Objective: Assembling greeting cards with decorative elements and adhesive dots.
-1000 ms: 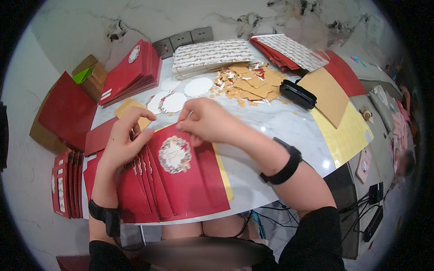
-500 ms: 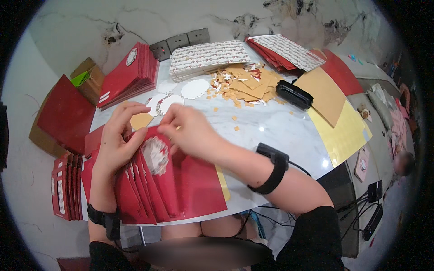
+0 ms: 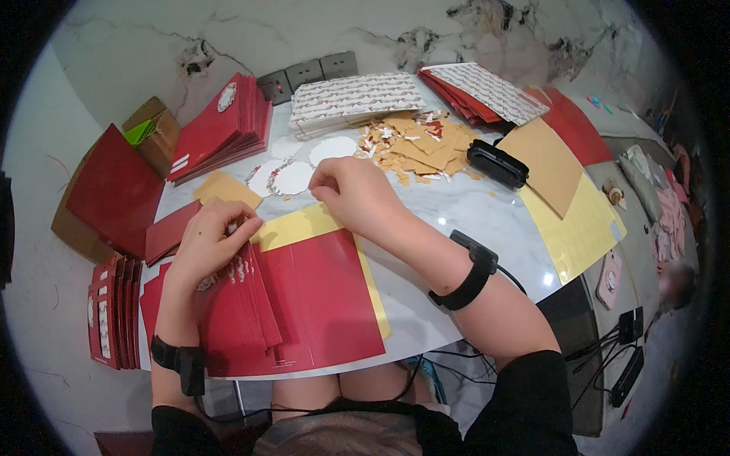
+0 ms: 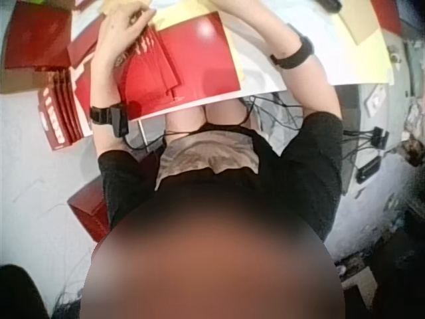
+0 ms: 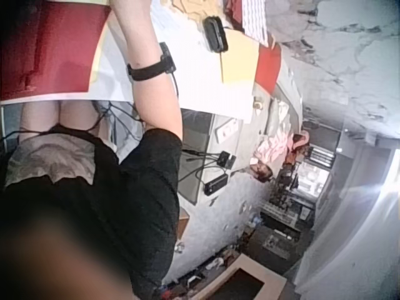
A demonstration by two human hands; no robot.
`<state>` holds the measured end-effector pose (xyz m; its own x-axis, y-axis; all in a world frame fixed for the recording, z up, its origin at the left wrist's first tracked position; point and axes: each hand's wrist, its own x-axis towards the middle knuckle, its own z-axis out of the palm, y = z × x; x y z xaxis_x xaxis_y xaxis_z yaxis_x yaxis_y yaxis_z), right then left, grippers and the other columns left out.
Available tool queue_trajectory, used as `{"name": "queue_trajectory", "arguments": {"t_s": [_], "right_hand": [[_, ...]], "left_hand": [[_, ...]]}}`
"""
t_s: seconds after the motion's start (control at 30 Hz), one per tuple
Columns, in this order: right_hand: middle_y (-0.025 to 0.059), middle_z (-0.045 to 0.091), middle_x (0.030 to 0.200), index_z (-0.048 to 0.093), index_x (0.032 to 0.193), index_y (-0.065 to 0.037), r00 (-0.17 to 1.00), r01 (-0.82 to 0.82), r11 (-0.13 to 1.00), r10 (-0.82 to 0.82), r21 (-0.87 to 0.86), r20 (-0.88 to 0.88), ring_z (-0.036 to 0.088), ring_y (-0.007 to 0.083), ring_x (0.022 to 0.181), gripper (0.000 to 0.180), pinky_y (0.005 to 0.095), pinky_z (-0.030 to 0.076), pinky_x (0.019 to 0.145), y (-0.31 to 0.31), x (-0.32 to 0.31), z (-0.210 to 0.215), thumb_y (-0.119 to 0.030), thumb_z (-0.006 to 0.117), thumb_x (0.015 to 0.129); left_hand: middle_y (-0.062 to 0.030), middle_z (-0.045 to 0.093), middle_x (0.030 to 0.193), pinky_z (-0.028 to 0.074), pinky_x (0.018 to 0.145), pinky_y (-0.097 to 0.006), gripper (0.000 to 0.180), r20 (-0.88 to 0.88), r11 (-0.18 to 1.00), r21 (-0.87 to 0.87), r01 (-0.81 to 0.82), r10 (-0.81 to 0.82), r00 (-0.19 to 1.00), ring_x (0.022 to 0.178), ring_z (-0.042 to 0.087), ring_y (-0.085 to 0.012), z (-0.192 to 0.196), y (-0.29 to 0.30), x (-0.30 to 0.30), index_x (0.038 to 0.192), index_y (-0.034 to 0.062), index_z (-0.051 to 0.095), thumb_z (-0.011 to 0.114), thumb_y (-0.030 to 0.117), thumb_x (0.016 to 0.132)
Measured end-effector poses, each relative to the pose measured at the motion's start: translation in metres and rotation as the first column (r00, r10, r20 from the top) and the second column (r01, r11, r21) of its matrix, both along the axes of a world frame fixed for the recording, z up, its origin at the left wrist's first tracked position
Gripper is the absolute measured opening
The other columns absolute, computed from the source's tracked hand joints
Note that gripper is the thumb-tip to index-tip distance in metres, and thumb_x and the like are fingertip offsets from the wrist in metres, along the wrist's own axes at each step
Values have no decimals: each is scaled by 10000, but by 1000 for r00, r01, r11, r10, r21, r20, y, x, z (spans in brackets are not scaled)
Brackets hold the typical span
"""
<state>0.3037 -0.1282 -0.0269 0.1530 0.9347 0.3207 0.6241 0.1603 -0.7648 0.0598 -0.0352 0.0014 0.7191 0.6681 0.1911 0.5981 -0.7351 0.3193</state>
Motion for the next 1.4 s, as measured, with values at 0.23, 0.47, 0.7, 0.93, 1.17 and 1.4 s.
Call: {"name": "queue_trajectory", "arguments": {"t_s": [0.23,0.47,0.7,0.93,1.17,1.4], "right_hand": [[125,715,782,728,932,-25,967,86,995,-95,47,237,685,221,700,135,345,525,664,-6,-5,7,-151,708,889],[119,718,763,742,924,-36,970,63,998,-64,14,234,694,229,696,122,344,529,656,-8,-5,4,-148,709,886],[143,729,807,742,888,-52,976,33,999,-38,25,215,701,337,782,125,443,535,712,-8,-4,3,-166,696,863],[142,707,735,737,883,-13,992,40,999,-39,-11,122,699,299,730,297,400,545,715,-7,-7,11,-295,673,949],[86,684,1149,575,1293,7,769,-153,987,84,-56,-633,678,151,950,435,307,550,866,-1,-8,10,-343,602,1036],[82,639,1126,473,1369,-17,640,-180,979,192,98,-744,663,138,972,493,289,540,893,-6,2,12,-189,705,969]], "left_hand": [[-185,611,1225,489,968,-459,620,185,932,216,-292,254,949,1159,587,-365,-33,42,-22,1325,25,566,771,358,845],[-211,634,1254,492,972,-430,624,144,948,170,-268,245,959,1161,607,-368,-48,45,-17,1296,20,639,811,360,801],[-191,712,1103,512,915,-416,313,133,971,208,-117,90,987,1047,669,-345,-41,40,-13,1125,33,732,693,272,928],[-146,736,984,550,753,-389,201,498,898,190,-396,260,827,865,711,-325,-19,32,-14,1029,6,719,633,180,979],[-125,743,1085,576,801,-321,204,485,822,565,77,-406,775,967,729,-237,-13,6,0,975,29,728,686,-73,803],[-146,760,964,572,792,-322,292,520,880,213,424,-469,713,884,731,-240,-16,-2,2,884,3,726,575,-134,675]]}}
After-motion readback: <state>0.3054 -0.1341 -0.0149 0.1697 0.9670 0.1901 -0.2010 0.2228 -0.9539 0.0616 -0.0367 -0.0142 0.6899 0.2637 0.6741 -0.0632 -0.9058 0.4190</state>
